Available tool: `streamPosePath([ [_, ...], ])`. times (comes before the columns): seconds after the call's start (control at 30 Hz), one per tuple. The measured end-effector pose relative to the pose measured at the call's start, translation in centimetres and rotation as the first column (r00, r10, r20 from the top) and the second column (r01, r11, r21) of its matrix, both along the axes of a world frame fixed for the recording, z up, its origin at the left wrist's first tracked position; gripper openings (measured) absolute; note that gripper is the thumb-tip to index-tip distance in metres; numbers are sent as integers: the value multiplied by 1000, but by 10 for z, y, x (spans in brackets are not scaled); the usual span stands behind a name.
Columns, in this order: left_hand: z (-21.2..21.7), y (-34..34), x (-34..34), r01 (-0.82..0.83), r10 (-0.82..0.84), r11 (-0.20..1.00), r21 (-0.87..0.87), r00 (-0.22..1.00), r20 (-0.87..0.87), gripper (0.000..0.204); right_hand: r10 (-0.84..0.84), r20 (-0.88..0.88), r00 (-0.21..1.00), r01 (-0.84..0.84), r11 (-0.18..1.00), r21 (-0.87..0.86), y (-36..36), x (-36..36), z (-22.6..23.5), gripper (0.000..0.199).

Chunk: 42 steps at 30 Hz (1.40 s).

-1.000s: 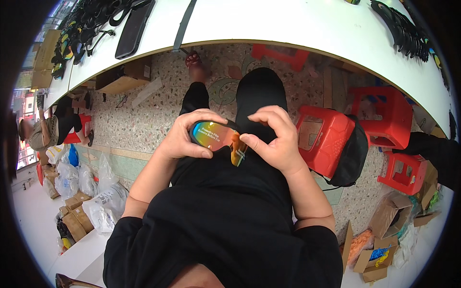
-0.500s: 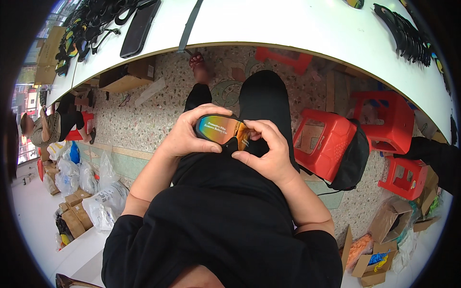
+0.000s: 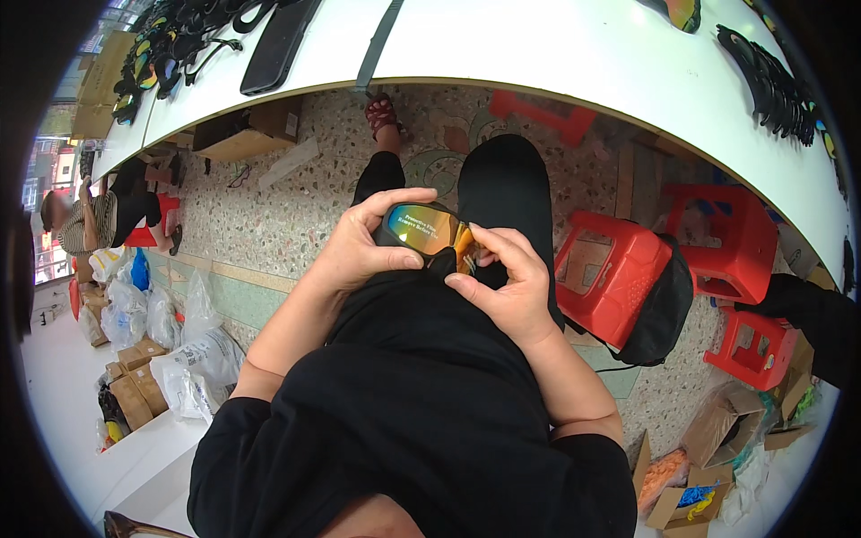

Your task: Assembling sunglass lenses into frames at a workshop table.

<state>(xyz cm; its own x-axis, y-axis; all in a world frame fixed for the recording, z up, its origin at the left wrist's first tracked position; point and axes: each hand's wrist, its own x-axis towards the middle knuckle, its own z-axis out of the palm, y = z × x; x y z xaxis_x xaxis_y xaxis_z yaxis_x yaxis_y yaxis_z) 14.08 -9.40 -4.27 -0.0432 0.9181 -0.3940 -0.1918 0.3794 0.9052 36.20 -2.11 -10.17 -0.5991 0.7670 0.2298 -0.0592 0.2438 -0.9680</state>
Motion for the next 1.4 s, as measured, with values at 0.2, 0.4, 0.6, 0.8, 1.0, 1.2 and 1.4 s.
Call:
streamPosePath([
  [0.2,-19,-14,19,-401,311,907,127,842,441,63,-60,-11,998,60,998,19,-2,-1,0,63],
  [0.4,-18,-15,9,-338,267,918,209,914,304,47,3,-12,1000,-3,1000,25,-1,0,0,63],
  [0.6,-17,-13,3,-263,206,948,177,935,289,48,31,-33,999,-30,999,25,0,1,-5,63],
  [0.8,-17,-11,0,-223,168,964,143,932,322,49,63,-56,996,-64,998,-7,1,3,-8,62],
  [1.0,0,-12,4,-104,89,980,170,991,97,55,67,22,997,-69,994,86,-1,5,-3,63],
  [1.2,2,-14,-1,97,58,936,338,905,-421,66,27,53,998,-38,971,236,1,5,3,67],
  [1.4,3,-21,6,69,137,921,384,865,-483,71,22,54,998,-35,967,252,-2,4,8,67],
])
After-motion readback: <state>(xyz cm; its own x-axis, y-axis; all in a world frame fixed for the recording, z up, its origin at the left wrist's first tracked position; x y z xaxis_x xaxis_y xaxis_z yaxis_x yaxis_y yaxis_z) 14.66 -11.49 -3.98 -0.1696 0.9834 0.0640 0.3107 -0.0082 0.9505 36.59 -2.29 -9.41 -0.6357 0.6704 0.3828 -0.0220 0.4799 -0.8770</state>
